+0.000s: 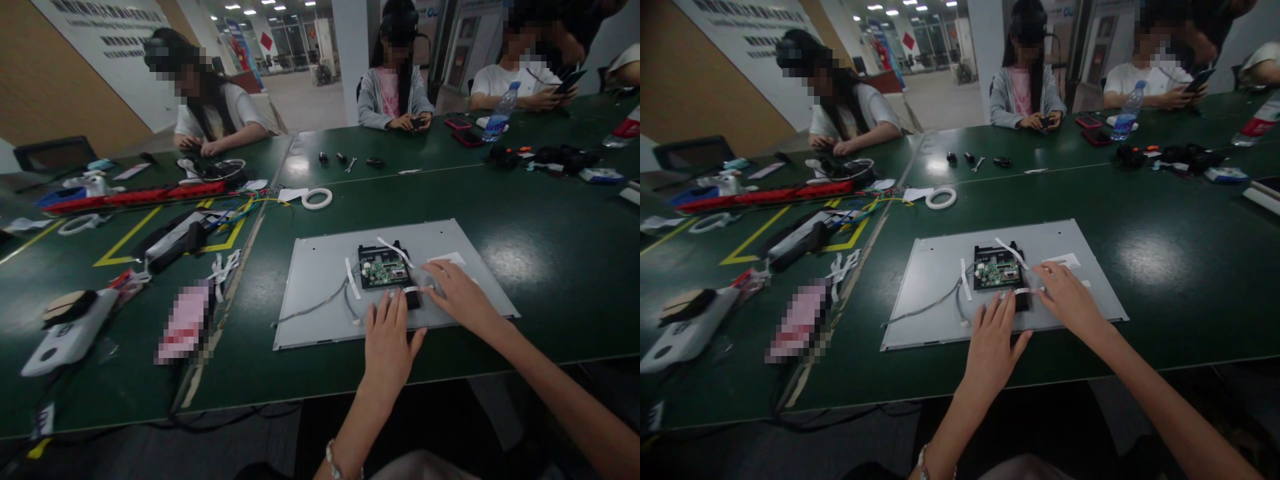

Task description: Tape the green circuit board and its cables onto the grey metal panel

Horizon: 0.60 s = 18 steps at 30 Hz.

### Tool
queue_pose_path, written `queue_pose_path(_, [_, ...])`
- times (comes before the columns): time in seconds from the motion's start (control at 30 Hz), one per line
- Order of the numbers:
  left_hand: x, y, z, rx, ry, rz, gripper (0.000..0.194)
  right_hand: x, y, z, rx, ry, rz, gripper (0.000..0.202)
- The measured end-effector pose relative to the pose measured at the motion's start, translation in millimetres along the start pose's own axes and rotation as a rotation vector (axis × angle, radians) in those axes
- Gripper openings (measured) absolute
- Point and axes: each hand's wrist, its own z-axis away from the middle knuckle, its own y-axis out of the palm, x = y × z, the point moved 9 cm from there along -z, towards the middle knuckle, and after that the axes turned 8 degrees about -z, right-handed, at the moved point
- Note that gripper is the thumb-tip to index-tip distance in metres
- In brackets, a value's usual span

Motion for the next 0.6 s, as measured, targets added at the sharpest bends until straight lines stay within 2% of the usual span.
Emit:
queue_pose_path(0.1, [-5, 1.1, -3, 0.011, 0.003, -0.105, 0.06, 0, 7, 32, 0.131, -0.154, 0.102, 0.049])
queue_pose_path(0.17, [-15, 6.1, -12, 0.024, 0.02, -0.155, 0.061, -19, 5, 49, 0.175, -0.132, 0.165, 0.057])
queue_pose_path(0.33, [-61, 36.4, -62, 0.066, 0.152, -0.124, 0.069, -101, -11, 78, 0.149, 0.035, 0.257, 0.067])
queue_pose_path(0.43, [-97, 52.4, -97, 0.066, 0.286, -0.098, 0.064, -148, -23, 101, 0.108, 0.148, 0.288, 0.065])
queue_pose_path(0.53, [-125, 50.5, -112, 0.033, 0.371, -0.074, 0.059, -186, -40, 130, 0.054, 0.331, 0.281, 0.063])
queue_pose_path(0.6, [-136, 38.0, -106, 0.004, 0.408, -0.032, 0.06, -204, -52, 148, -0.02, 0.482, 0.224, 0.063])
